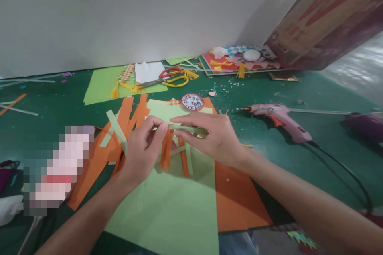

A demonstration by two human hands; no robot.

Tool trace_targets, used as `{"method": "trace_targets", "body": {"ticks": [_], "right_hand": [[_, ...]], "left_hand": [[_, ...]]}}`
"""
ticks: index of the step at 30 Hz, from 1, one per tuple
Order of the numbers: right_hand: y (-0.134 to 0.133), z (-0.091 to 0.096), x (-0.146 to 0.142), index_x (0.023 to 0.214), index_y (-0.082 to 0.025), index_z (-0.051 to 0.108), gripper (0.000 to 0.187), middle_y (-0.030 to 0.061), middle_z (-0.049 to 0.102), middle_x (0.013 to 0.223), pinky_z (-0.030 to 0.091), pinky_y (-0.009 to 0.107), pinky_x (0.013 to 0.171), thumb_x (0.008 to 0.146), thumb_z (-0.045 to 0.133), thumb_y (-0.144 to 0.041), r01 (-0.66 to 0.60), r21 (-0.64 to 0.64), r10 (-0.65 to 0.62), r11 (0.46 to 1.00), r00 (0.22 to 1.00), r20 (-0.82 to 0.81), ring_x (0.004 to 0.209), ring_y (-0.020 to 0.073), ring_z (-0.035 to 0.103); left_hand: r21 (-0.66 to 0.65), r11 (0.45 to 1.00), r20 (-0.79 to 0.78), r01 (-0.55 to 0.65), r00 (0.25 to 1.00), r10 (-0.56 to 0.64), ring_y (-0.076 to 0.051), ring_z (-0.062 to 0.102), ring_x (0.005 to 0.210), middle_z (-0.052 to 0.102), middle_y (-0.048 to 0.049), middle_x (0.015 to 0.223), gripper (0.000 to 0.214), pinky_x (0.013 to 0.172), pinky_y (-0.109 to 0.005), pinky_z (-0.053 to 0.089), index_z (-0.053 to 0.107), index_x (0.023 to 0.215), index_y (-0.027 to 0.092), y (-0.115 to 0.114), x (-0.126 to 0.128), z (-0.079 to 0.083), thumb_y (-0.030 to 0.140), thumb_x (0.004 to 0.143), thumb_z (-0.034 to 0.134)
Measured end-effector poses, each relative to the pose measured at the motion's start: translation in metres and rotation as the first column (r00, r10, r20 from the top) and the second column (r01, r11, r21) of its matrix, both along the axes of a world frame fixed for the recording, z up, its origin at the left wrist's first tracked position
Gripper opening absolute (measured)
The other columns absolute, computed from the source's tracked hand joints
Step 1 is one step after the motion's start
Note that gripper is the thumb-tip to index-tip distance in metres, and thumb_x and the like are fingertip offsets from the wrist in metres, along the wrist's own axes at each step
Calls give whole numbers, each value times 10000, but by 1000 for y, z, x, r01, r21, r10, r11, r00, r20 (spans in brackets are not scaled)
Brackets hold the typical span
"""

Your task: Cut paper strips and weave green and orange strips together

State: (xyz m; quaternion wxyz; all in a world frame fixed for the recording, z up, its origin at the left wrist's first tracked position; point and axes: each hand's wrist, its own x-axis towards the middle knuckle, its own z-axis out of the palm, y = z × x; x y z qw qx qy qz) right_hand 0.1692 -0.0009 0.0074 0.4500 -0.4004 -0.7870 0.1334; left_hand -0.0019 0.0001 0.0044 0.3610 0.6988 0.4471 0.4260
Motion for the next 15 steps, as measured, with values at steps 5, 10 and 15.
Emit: {"method": "trace_targets", "body": {"ticks": [5,10,15], "right_hand": [[0,0,0,905,-239,720,130,9,748,851,534,243,670,820,624,-215,-3,-5,3,1000,1000,11,712,137,680],[-2,-1,-1,927,-212,717,144,16,746,844,506,204,563,820,620,-203,-14,-21,14,1000,1000,-11,643,107,651],[-1,0,-2,902,-203,716,131,18,745,836,496,206,562,815,622,-232,7,-31,-7,999,1000,-10,633,106,640]], "left_hand": [[42,999,-17,-4,1000,5,-99,519,476,546,43,560,241,465,-243,374,503,728,214,0,0,1,346,927,468],[37,999,12,3,1000,-3,-89,530,469,542,52,560,232,480,-228,400,490,728,212,0,1,1,325,928,464],[82,997,-28,-13,999,16,-83,518,473,535,52,566,232,475,-218,385,500,728,205,1,0,-1,322,926,467]]}}
